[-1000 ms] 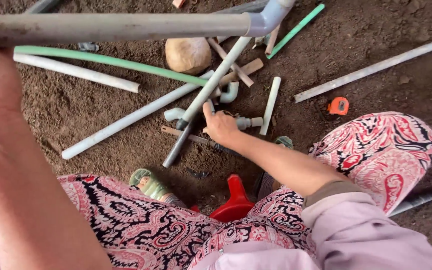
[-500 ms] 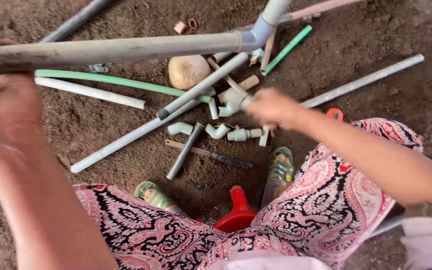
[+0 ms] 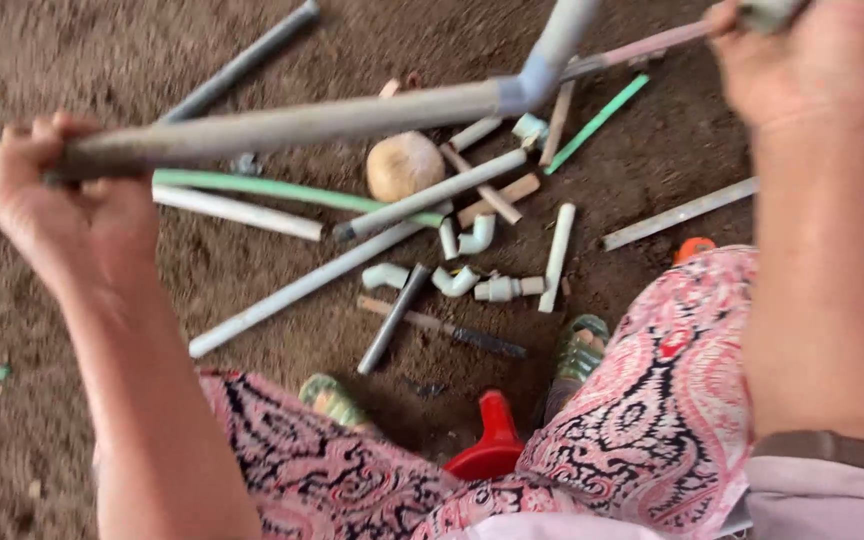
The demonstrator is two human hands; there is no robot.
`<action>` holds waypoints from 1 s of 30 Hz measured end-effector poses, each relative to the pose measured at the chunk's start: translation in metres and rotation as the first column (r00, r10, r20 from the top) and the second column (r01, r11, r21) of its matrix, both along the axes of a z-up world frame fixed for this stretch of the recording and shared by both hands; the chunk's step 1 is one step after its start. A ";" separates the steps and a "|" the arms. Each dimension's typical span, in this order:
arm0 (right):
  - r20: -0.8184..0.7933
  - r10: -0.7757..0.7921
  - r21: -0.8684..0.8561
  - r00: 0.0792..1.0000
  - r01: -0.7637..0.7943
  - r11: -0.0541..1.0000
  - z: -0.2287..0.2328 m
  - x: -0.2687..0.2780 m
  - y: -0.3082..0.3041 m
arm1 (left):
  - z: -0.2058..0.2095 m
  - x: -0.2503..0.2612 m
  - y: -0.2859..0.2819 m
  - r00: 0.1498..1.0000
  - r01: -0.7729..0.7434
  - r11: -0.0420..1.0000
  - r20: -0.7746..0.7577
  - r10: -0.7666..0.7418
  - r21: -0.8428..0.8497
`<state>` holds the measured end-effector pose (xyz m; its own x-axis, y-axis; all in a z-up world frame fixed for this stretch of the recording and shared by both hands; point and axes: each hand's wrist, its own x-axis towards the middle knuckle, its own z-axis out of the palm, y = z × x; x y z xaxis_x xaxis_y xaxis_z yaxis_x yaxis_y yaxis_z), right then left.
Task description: The person sits on a small red stool on a dirt ground, surrounded by various PVC pipes and fittings. They pick up and connect different pipe segments and elbows, then use a knife to cut a green pipe.
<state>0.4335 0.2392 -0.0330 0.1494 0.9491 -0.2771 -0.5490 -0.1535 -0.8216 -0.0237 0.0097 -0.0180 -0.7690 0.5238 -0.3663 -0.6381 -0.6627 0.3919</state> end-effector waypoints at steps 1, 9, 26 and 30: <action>0.006 0.048 0.051 0.999 -0.049 0.997 0.008 -0.009 -0.006 | 0.004 0.008 0.000 1.000 -0.007 0.999 0.001 0.007 -0.036; -0.032 0.270 0.257 0.962 -0.253 0.933 0.043 -0.047 -0.039 | 0.005 0.026 0.002 0.999 0.028 0.987 0.041 -0.022 -0.158; 0.113 0.402 0.344 0.908 -0.416 0.842 0.033 -0.048 -0.040 | -0.006 0.030 0.008 0.992 0.084 0.985 0.103 -0.069 -0.153; 0.082 0.412 0.326 0.907 -0.415 0.849 0.035 -0.052 -0.044 | -0.006 0.032 0.009 0.992 0.104 0.980 0.084 -0.091 -0.167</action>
<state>0.3813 0.1956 0.0015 -0.2764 0.9591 0.0608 -0.4879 -0.0856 -0.8687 0.0082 0.0188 -0.0240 -0.6841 0.5193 -0.5121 -0.7284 -0.5233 0.4423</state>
